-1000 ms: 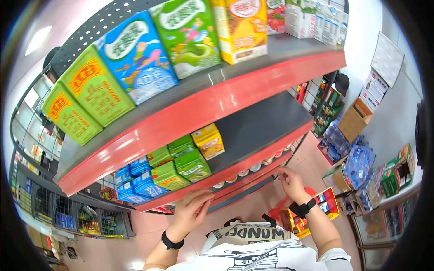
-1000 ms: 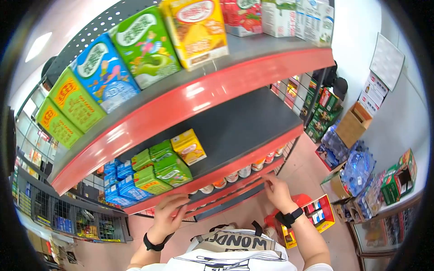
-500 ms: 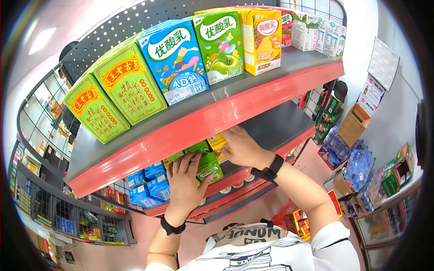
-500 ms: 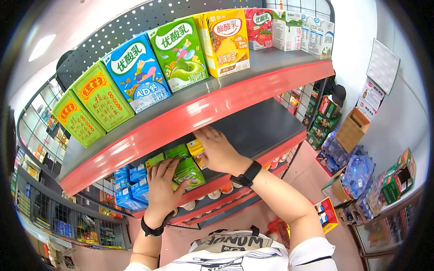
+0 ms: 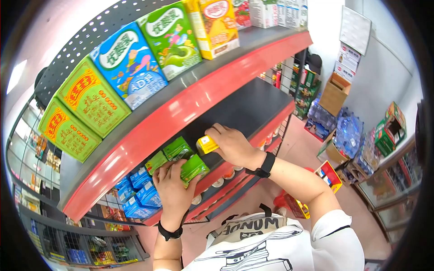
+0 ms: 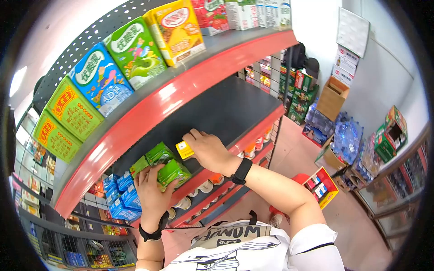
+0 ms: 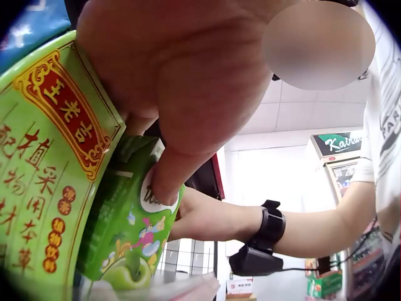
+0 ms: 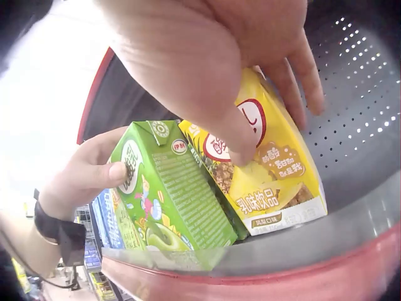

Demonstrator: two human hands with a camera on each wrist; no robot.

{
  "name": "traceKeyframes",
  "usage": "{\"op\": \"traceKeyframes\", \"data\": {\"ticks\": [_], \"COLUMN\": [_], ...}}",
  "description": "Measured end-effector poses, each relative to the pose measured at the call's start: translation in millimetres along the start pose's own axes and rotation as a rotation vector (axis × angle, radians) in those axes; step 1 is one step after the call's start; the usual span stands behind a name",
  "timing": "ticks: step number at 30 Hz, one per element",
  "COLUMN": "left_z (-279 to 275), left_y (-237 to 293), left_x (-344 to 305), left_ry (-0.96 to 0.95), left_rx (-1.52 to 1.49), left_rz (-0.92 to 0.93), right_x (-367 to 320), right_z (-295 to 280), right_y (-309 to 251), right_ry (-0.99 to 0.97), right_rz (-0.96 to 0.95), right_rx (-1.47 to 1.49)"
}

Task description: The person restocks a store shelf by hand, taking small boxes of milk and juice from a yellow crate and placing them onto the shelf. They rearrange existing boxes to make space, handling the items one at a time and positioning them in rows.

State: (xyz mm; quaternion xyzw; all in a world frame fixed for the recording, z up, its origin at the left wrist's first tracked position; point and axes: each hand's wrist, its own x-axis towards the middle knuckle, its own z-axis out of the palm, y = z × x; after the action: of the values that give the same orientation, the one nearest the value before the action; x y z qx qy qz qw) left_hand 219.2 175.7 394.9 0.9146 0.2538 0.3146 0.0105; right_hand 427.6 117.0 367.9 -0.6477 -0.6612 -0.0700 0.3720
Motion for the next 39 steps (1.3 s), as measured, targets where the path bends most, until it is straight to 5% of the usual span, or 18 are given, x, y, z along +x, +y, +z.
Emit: {"op": "traceKeyframes", "data": {"ticks": [10,15,19,26,30,36,38,39], "left_z": [0,12,45,130,186,253,267,275], "left_y": [9,38,79,165,203,243,255,260], "left_x": [1,4,11,15,1,-19,-25,-29], "left_ry": [0.028,-0.022,-0.249,-0.548,-0.679,-0.886,-0.903,-0.899], "left_rx": [-0.249,-0.648,-0.777,-0.674,-0.769,-0.709,-0.668,-0.649], "left_rz": [-0.059,-0.033,0.027,0.305,0.298,0.363,0.371,0.399], "right_x": [-129,-238,-325,-439,-485,-542,-555,-553], "right_z": [-64,-103,-118,-137,-134,-104,-95,-94], "right_y": [16,39,56,71,89,135,151,155], "right_ry": [0.513,0.542,0.543,0.467,0.424,0.334,0.096,-0.078], "right_rz": [0.443,0.746,1.024,1.446,1.660,1.455,1.168,1.184], "right_rx": [0.309,0.025,-0.171,-0.306,-0.213,-0.125,-0.165,-0.178]}}
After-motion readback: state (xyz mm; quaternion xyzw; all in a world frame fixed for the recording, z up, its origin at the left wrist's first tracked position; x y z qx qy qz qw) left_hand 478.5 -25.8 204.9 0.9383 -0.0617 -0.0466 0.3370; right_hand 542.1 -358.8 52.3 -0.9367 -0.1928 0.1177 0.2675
